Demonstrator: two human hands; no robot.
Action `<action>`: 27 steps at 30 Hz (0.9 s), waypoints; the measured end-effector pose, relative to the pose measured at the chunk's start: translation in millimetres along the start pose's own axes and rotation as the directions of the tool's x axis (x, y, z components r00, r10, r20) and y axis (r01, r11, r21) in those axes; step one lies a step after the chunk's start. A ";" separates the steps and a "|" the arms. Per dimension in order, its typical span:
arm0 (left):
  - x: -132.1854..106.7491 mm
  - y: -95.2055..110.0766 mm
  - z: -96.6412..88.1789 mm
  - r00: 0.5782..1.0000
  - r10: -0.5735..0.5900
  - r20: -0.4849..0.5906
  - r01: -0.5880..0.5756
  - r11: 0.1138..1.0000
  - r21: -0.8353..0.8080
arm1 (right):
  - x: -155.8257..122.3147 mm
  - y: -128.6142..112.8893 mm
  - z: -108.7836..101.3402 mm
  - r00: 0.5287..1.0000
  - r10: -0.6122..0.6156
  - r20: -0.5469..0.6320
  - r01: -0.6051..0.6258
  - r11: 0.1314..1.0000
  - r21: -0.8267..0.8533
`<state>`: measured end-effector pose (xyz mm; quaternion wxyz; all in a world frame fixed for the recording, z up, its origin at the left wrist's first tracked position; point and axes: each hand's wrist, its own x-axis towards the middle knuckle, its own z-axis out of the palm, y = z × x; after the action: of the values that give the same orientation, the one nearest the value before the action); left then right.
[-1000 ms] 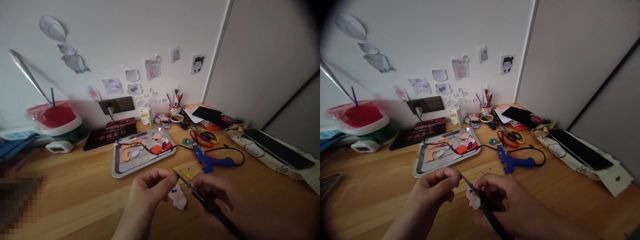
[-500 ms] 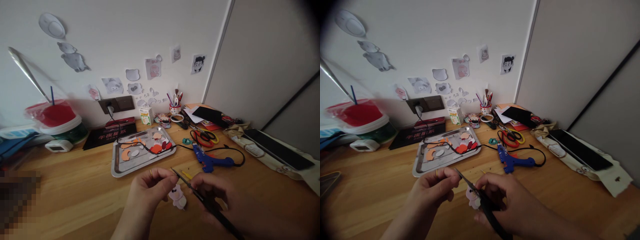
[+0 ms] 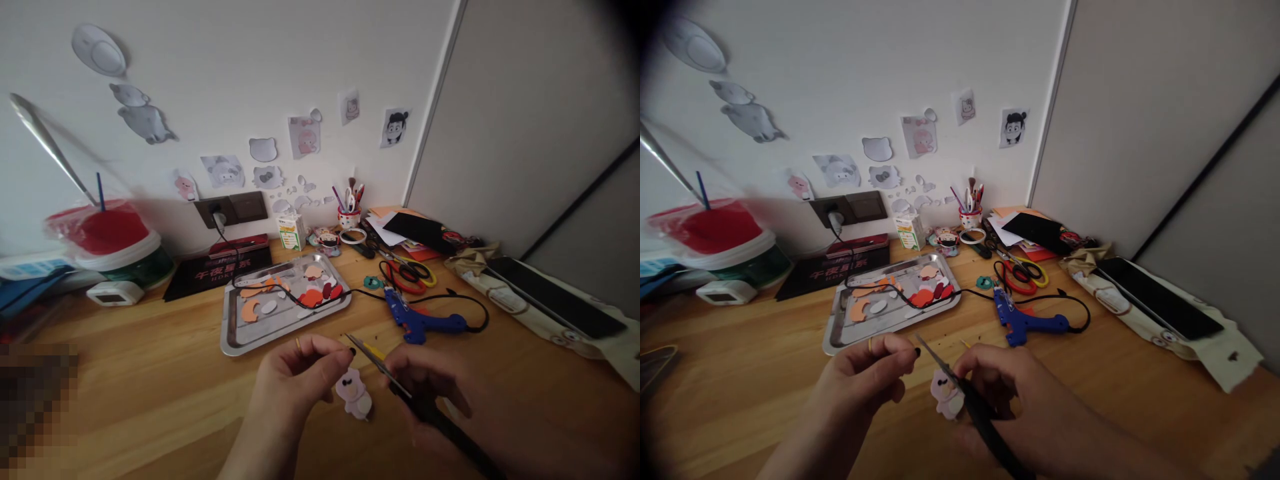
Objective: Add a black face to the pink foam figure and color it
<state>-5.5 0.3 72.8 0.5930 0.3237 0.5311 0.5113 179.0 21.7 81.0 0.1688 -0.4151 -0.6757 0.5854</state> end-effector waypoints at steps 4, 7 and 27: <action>1.5 0.4 -0.2 1.000 -0.006 0.004 0.006 1.000 -0.007 | 1.8 7.3 -0.2 1.000 0.030 0.006 -0.030 1.000 0.004; 1.3 0.9 0.8 1.000 0.005 -0.023 -0.005 1.000 0.013 | 1.5 17.4 -0.6 1.000 0.002 0.000 -0.002 1.000 0.016; 0.0 -0.5 0.2 1.000 0.022 -0.007 -0.022 1.000 0.008 | -1.5 -0.9 1.3 0.997 0.083 0.007 -0.083 0.996 -0.009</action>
<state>-5.2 0.2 72.4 0.5840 0.3302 0.5318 0.5168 178.7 19.7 81.9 0.1400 -0.4415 -0.6610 0.5904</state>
